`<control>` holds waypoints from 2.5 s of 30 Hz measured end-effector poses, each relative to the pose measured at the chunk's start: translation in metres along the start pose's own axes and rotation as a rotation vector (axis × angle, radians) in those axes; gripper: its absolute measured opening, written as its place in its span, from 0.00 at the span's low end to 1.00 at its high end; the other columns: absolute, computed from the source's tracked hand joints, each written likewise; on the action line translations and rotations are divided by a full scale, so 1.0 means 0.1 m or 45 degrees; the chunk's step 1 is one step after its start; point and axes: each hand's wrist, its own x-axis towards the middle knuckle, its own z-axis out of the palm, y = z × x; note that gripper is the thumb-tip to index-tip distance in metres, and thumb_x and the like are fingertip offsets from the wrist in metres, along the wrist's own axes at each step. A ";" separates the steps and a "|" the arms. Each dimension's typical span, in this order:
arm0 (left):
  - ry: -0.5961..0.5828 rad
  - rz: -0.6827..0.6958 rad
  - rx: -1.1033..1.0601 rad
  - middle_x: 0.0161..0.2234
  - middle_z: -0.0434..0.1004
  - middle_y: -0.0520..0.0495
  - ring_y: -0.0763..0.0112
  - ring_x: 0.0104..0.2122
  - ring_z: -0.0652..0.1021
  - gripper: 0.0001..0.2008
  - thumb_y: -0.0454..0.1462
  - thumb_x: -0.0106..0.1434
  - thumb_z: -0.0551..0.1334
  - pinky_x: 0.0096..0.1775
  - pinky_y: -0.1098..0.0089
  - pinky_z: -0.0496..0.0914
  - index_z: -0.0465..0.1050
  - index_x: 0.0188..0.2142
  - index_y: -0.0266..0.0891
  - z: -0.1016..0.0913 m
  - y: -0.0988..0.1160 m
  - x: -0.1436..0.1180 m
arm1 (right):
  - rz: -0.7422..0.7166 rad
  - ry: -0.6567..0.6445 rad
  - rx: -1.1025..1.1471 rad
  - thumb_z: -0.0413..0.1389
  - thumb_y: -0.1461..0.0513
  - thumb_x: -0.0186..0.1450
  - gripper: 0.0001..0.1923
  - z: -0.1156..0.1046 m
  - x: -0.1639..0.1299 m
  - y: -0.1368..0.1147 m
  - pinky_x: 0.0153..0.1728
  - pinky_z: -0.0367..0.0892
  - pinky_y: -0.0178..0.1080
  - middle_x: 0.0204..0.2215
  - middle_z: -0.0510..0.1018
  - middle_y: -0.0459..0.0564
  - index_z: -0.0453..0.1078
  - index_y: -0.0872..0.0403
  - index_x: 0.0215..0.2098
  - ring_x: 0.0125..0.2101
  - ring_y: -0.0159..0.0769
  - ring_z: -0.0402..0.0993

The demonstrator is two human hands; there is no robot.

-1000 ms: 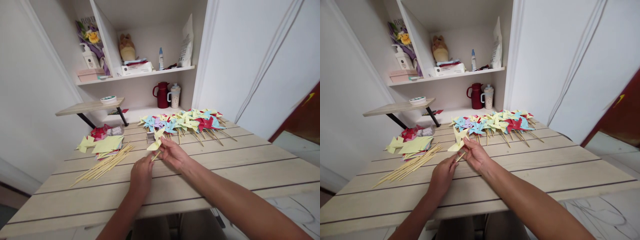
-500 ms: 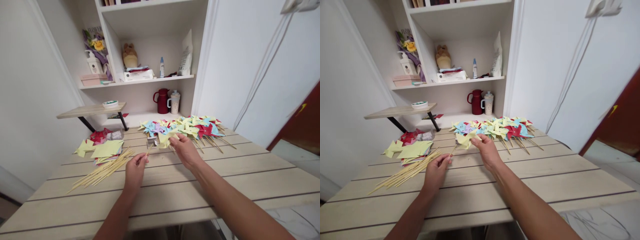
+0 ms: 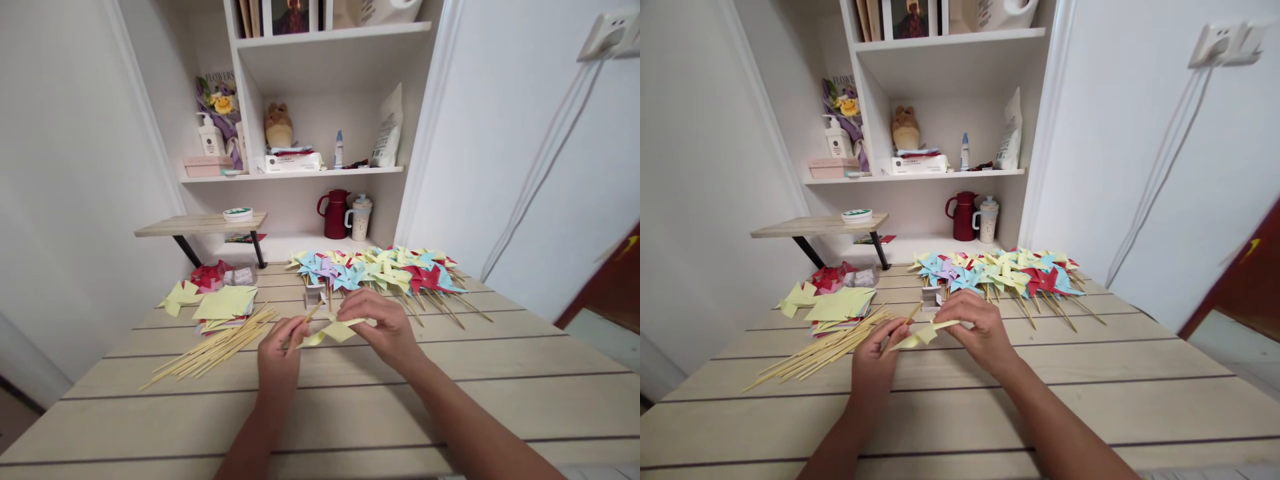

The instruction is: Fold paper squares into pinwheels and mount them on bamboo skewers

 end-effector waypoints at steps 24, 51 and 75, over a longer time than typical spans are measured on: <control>-0.140 -0.042 -0.127 0.34 0.82 0.48 0.65 0.34 0.78 0.16 0.29 0.52 0.58 0.36 0.70 0.70 0.82 0.36 0.41 0.05 0.09 -0.09 | -0.215 0.028 -0.020 0.59 0.70 0.63 0.11 0.00 0.02 -0.10 0.38 0.72 0.46 0.31 0.80 0.50 0.78 0.50 0.39 0.36 0.39 0.76; -0.135 0.292 0.178 0.34 0.82 0.47 0.64 0.35 0.79 0.11 0.32 0.60 0.61 0.38 0.67 0.72 0.81 0.39 0.42 -0.03 0.07 -0.14 | -0.189 0.052 -0.079 0.58 0.68 0.64 0.11 -0.01 0.01 -0.10 0.38 0.73 0.46 0.31 0.81 0.49 0.78 0.48 0.40 0.36 0.40 0.77; 0.012 1.076 0.688 0.32 0.83 0.49 0.70 0.28 0.79 0.14 0.29 0.66 0.54 0.40 0.67 0.68 0.72 0.47 0.43 -0.05 0.26 -0.16 | -0.207 0.172 -0.253 0.56 0.69 0.62 0.10 -0.03 -0.07 -0.26 0.45 0.68 0.52 0.28 0.80 0.47 0.75 0.48 0.36 0.31 0.40 0.77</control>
